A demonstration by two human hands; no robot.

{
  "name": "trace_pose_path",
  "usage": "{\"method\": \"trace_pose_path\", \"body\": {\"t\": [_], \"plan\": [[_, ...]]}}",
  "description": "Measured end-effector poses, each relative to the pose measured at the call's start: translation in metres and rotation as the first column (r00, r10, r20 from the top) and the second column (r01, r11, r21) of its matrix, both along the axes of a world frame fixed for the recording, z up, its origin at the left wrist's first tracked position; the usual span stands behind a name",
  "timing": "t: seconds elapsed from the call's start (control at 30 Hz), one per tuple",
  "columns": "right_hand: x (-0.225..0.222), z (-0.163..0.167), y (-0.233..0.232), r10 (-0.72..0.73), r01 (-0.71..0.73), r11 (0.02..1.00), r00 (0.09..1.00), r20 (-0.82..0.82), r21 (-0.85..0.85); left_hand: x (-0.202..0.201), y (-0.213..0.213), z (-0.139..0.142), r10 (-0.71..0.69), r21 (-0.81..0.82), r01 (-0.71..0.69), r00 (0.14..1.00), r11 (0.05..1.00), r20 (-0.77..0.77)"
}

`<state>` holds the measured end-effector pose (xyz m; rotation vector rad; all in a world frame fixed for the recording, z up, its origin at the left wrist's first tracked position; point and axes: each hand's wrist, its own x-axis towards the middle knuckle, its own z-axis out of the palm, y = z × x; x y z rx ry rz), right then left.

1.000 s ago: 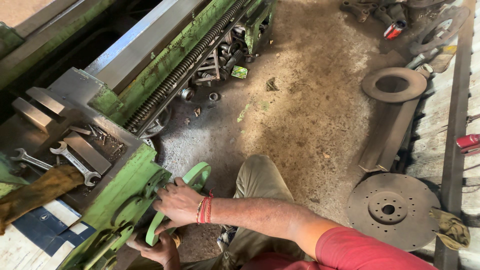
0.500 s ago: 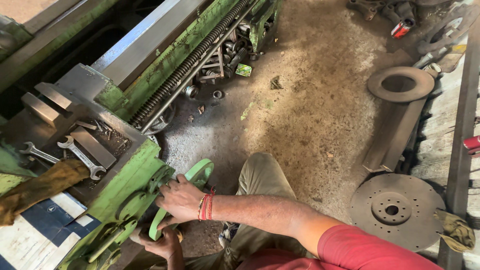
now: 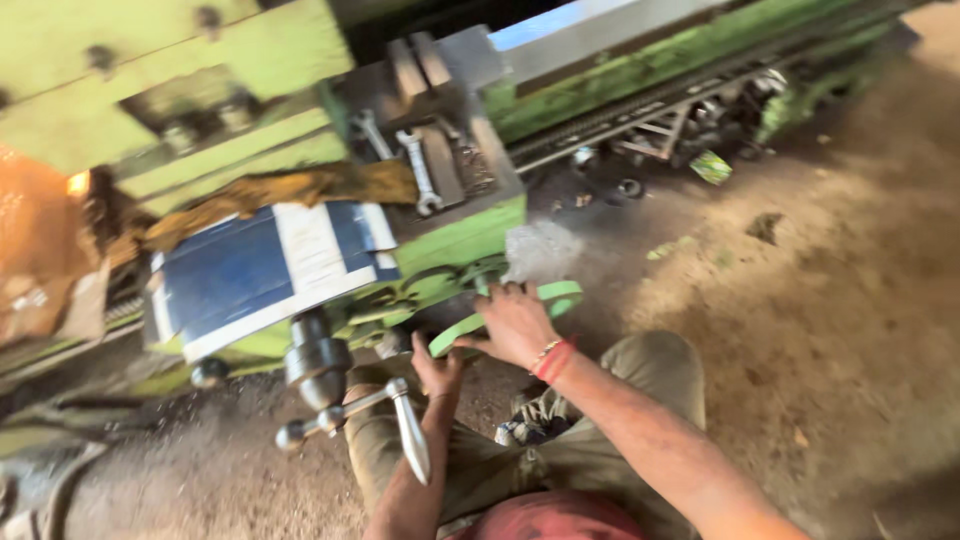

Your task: The person operates a metal lathe by turning a green handwheel with both hands to adjust the machine's carriage. The camera is head-mounted and frequently shakes as the person moves while working.

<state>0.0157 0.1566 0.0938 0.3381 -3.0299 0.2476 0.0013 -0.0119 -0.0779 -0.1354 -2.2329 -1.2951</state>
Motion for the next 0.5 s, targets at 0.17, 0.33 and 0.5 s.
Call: {"method": "trace_pose_path", "body": {"t": [0.17, 0.33, 0.5], "plan": [[0.001, 0.006, -0.004, 0.011, -0.010, 1.000, 1.000, -0.026, 0.009, 0.000, 0.002, 0.011, -0.036, 0.144, 0.014, 0.988, 0.989, 0.151], [0.000, 0.002, -0.004, 0.025, -0.023, 0.999, 0.994, -0.105, 0.028, -0.001, 0.001, 0.002, -0.035, 0.128, 0.019, 0.991, 0.992, 0.129], [0.002, -0.004, 0.000, 0.001, -0.001, 0.999, 1.000, -0.017, 0.037, 0.001, 0.002, -0.012, -0.033, 0.140, 0.011, 0.987, 0.990, 0.156]]}}
